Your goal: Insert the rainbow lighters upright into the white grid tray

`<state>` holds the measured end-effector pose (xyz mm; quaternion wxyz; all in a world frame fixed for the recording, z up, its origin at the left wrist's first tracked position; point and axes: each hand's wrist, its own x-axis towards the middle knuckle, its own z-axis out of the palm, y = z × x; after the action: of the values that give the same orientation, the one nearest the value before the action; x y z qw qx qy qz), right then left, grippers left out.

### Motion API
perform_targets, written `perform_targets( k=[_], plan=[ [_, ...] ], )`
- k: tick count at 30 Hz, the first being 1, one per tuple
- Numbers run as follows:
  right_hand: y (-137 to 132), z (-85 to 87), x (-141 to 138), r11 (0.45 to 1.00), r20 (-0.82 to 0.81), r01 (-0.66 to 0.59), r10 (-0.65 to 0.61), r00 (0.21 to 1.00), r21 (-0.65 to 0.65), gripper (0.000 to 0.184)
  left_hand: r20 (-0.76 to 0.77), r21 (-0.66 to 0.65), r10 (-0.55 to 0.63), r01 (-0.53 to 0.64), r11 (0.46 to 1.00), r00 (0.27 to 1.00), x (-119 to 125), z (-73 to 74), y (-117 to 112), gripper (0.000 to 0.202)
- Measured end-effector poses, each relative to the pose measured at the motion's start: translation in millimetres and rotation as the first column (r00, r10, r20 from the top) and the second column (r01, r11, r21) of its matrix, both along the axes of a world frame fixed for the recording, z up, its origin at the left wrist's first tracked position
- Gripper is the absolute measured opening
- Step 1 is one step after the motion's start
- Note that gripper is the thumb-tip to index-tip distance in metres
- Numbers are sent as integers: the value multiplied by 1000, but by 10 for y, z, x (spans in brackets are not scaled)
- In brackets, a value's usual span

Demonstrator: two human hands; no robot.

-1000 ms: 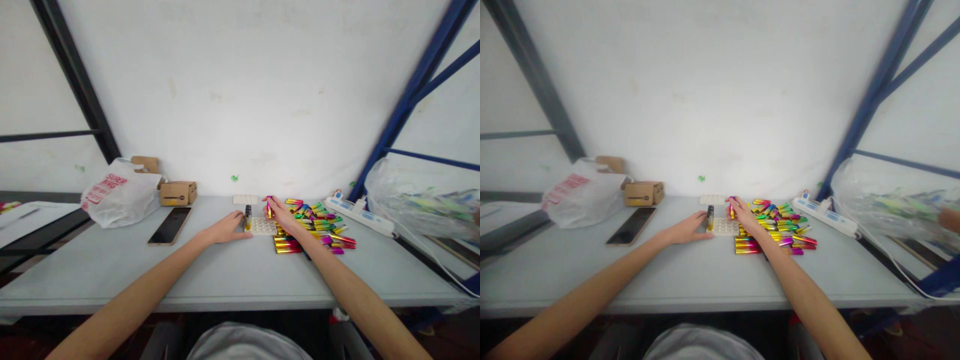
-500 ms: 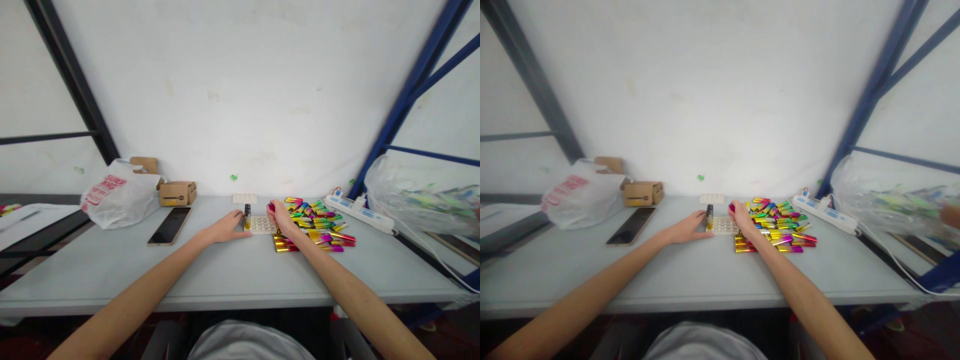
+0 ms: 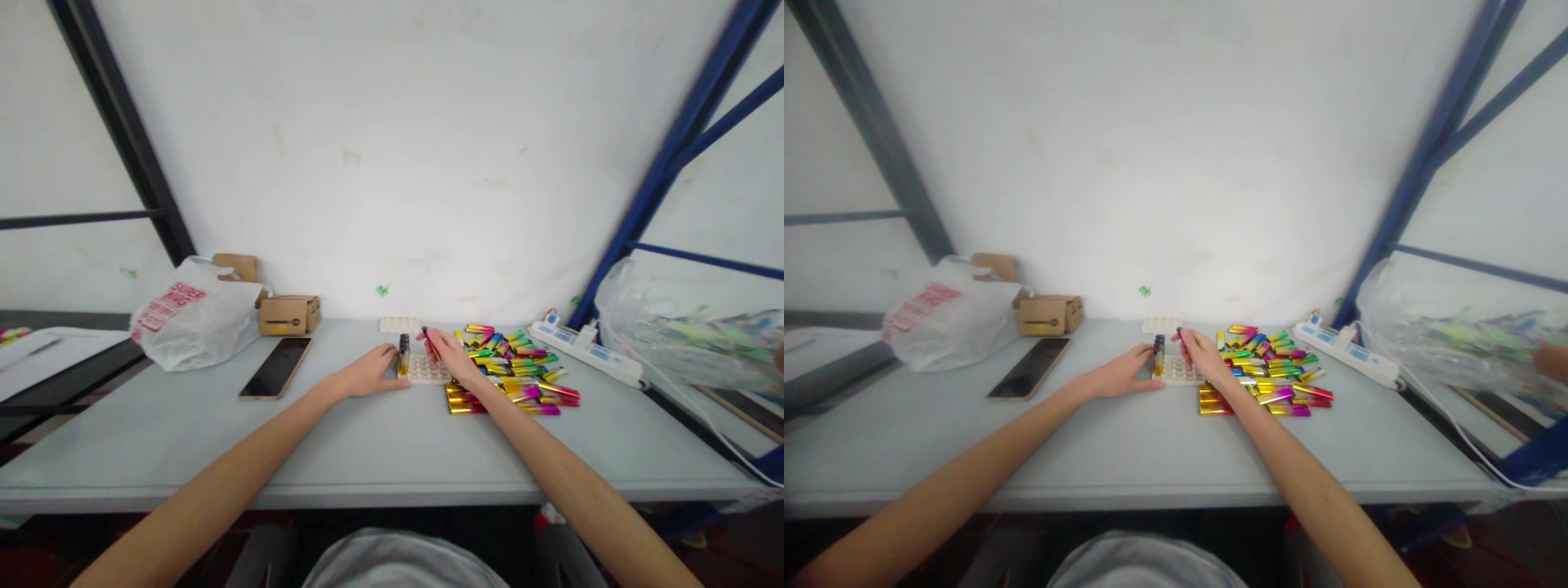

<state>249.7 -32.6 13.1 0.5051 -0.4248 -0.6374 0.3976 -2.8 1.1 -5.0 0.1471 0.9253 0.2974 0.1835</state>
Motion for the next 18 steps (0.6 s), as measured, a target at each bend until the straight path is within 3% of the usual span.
perform_targets(
  k=[7,15,18],
  plan=[
    [-72,52,18,973,166,21,-60,984,229,52,-27,18,2,-1,1000,1000,5,-8,-5,77],
    [-165,46,-8,989,195,-93,69,978,117,53,-3,-100,-46,46,994,999,-73,23,81,93],
    [-189,59,-6,987,275,-113,78,958,115,50,22,-156,-84,87,984,996,-126,49,115,88]
  ],
)
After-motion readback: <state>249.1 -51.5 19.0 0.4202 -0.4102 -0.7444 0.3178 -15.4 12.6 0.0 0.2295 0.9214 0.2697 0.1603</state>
